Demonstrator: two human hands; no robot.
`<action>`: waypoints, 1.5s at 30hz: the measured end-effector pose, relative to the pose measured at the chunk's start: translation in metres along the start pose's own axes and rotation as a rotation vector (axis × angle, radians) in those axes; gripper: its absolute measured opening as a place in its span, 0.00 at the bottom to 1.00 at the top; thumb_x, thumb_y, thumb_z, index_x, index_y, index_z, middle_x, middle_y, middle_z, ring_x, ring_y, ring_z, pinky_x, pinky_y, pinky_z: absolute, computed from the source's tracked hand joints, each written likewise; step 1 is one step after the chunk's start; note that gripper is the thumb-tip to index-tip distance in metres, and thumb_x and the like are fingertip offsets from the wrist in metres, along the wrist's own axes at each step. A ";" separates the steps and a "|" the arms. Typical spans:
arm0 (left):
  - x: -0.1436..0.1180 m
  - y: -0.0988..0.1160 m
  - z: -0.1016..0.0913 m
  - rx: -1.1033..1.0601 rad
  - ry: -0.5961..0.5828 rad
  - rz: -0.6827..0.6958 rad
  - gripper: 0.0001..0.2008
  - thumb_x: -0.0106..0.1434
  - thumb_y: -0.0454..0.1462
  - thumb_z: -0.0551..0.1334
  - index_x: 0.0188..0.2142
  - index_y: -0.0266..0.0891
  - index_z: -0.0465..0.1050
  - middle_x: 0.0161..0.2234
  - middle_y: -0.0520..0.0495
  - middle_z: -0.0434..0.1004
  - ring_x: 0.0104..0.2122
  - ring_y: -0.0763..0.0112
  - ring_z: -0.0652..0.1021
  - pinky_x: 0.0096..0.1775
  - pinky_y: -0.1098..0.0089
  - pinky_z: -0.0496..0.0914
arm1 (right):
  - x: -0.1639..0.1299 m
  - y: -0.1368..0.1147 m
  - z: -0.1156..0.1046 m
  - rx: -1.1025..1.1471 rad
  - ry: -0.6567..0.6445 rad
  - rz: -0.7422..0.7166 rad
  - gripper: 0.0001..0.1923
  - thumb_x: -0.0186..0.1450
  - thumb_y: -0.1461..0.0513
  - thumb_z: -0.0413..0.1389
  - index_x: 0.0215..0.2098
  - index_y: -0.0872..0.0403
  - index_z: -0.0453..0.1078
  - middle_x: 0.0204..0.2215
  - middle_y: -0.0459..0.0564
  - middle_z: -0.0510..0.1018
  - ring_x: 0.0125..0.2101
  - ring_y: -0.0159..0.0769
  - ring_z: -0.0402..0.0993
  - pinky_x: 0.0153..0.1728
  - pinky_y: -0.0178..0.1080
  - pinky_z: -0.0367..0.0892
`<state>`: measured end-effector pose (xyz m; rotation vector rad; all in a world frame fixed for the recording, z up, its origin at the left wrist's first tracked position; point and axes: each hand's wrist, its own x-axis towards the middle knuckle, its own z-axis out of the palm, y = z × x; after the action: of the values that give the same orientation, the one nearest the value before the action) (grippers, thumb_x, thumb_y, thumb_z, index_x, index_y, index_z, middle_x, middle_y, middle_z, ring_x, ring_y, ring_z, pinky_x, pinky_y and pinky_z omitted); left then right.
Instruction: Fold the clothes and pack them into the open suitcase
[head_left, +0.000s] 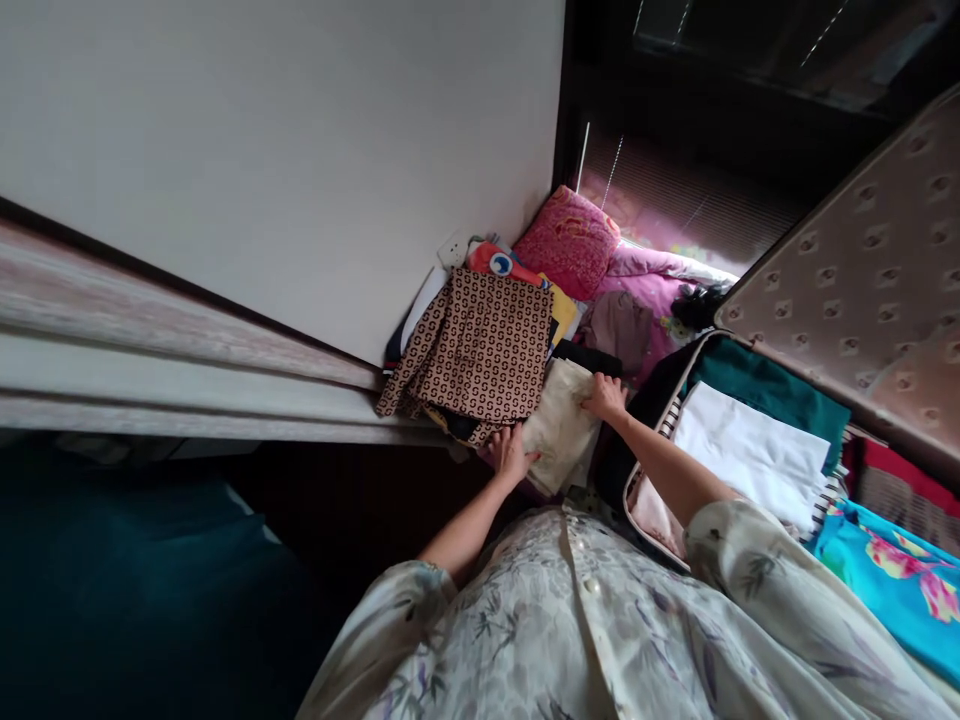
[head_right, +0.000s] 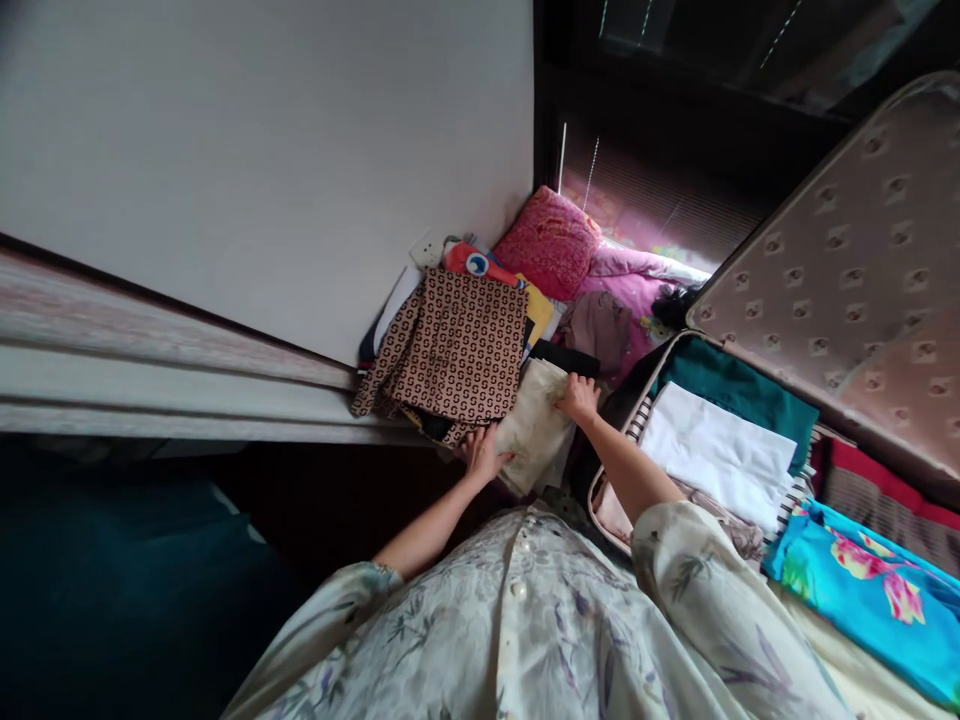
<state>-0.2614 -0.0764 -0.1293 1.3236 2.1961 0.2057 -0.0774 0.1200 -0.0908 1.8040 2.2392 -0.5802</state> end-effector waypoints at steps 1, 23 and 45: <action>0.001 0.002 -0.001 0.004 -0.009 -0.015 0.36 0.56 0.40 0.75 0.62 0.42 0.67 0.58 0.35 0.70 0.59 0.40 0.68 0.56 0.49 0.65 | 0.000 -0.003 0.001 -0.036 -0.002 -0.020 0.29 0.62 0.58 0.65 0.60 0.57 0.67 0.50 0.62 0.75 0.52 0.51 0.66 0.56 0.51 0.58; 0.001 0.027 0.006 0.125 -0.076 0.033 0.18 0.60 0.31 0.67 0.50 0.41 0.71 0.55 0.41 0.73 0.55 0.55 0.73 0.54 0.60 0.67 | -0.045 -0.035 0.013 -0.180 0.126 -0.348 0.27 0.71 0.67 0.47 0.67 0.55 0.61 0.69 0.67 0.60 0.59 0.54 0.61 0.54 0.53 0.59; 0.010 0.046 -0.005 -0.057 -0.162 -0.067 0.31 0.59 0.31 0.70 0.62 0.38 0.71 0.67 0.30 0.63 0.66 0.39 0.64 0.62 0.48 0.65 | -0.094 -0.067 0.007 -0.240 -0.071 -0.540 0.21 0.74 0.66 0.42 0.57 0.56 0.72 0.63 0.68 0.67 0.52 0.49 0.71 0.50 0.52 0.67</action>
<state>-0.2318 -0.0440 -0.1105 1.1913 2.0793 0.1303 -0.1214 0.0220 -0.0480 1.0477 2.6148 -0.4250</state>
